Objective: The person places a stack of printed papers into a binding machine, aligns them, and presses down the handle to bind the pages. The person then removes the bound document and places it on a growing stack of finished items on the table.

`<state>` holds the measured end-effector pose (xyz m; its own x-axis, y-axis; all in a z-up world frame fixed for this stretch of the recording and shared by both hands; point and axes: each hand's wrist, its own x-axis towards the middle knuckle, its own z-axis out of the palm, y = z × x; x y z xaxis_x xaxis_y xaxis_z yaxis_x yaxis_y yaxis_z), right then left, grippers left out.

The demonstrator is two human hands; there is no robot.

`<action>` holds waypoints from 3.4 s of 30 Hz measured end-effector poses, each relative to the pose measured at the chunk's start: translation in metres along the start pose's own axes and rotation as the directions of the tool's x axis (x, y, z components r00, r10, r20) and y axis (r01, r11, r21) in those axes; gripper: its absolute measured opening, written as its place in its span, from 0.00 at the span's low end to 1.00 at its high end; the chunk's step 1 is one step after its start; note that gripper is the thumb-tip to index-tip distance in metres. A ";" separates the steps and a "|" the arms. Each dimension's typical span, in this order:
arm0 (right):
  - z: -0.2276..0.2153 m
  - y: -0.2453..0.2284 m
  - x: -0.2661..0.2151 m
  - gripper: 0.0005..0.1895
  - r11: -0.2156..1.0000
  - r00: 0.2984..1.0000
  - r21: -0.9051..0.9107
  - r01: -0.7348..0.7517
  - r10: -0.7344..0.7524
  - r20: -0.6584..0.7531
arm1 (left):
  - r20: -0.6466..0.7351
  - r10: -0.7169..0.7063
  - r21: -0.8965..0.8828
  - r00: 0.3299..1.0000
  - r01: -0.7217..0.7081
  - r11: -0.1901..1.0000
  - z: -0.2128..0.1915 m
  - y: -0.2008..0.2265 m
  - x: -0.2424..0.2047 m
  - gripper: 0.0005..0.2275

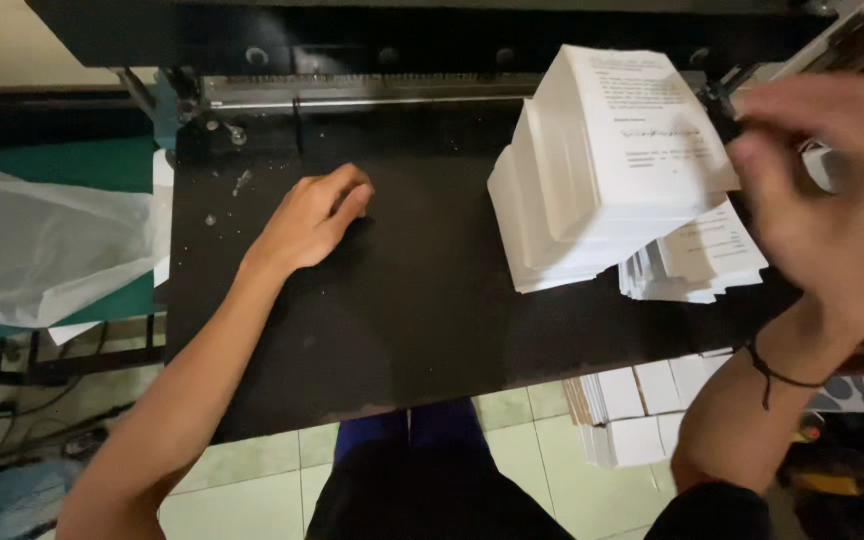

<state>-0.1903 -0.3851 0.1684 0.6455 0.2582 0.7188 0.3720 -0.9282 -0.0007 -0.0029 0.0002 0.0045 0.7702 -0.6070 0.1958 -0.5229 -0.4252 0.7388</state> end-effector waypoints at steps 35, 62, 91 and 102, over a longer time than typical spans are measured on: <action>0.006 -0.039 0.040 0.13 0.976 0.901 0.149 0.161 -0.207 0.381 | 0.005 -0.094 -0.006 0.996 0.094 0.996 -0.012 0.007 -0.007 0.14; 0.021 -0.014 0.021 0.06 0.991 0.998 -0.126 0.052 -0.054 -0.012 | -0.058 0.066 0.030 0.996 -0.065 0.997 -0.003 0.007 -0.009 0.13; 0.372 -0.114 0.013 0.27 0.328 0.870 0.835 -0.441 0.383 0.310 | -0.564 0.106 -0.245 0.819 -0.288 0.925 0.019 -0.038 0.009 0.18; 0.337 -0.131 0.016 0.18 0.310 0.840 0.805 -0.505 0.391 0.377 | -0.515 0.113 -0.222 0.850 -0.259 0.940 0.021 -0.044 0.007 0.19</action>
<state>-0.0040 -0.1690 -0.0547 0.9388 -0.0448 0.3417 0.3263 -0.2029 -0.9232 0.0176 0.0007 -0.0405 0.7837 -0.2176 0.5818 -0.6101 -0.0936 0.7868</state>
